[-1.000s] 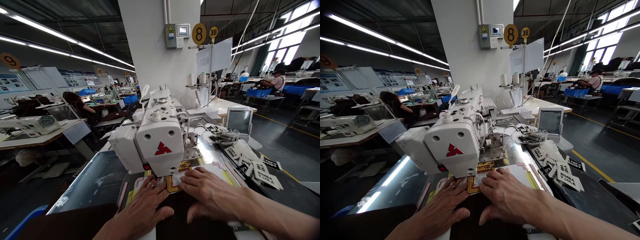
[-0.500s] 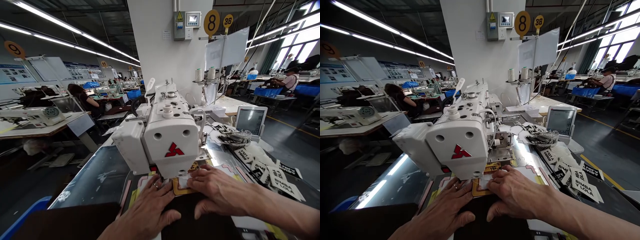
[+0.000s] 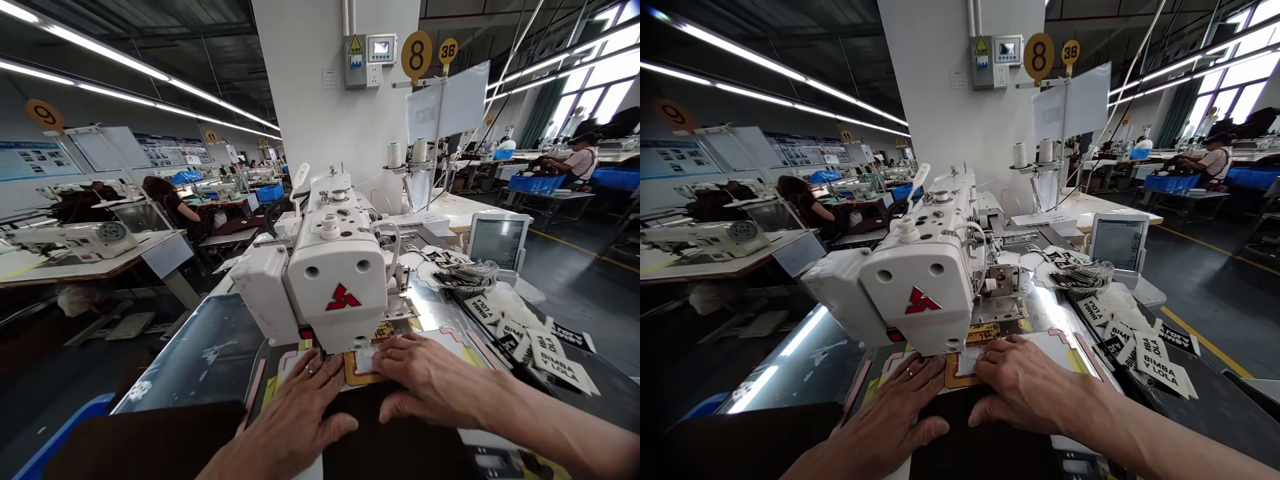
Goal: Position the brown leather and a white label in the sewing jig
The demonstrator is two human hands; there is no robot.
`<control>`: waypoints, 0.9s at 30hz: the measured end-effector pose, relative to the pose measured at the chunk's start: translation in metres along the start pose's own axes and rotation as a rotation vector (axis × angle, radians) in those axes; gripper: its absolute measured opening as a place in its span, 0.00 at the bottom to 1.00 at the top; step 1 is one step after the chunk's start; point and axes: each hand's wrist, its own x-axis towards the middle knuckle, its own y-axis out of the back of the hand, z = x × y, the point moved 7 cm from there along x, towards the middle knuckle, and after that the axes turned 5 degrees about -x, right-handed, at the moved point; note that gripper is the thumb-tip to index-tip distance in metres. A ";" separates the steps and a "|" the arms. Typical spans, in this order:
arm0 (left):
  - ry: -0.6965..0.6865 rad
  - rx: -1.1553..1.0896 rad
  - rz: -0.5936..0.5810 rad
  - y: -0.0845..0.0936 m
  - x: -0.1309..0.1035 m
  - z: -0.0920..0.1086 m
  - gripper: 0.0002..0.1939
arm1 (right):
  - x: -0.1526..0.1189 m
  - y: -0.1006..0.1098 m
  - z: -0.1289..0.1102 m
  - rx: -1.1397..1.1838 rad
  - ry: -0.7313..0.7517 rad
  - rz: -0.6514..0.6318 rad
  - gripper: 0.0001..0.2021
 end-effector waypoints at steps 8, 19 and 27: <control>-0.114 0.416 0.438 0.006 -0.034 0.008 0.35 | -0.041 0.023 -0.014 -0.054 -0.067 0.088 0.20; 0.246 -0.480 0.263 0.004 -0.044 0.029 0.22 | -0.092 -0.020 -0.004 -0.277 -0.248 0.288 0.07; 0.298 -0.502 0.392 0.014 -0.045 0.022 0.28 | -0.084 -0.021 0.011 0.025 -0.528 -0.058 0.20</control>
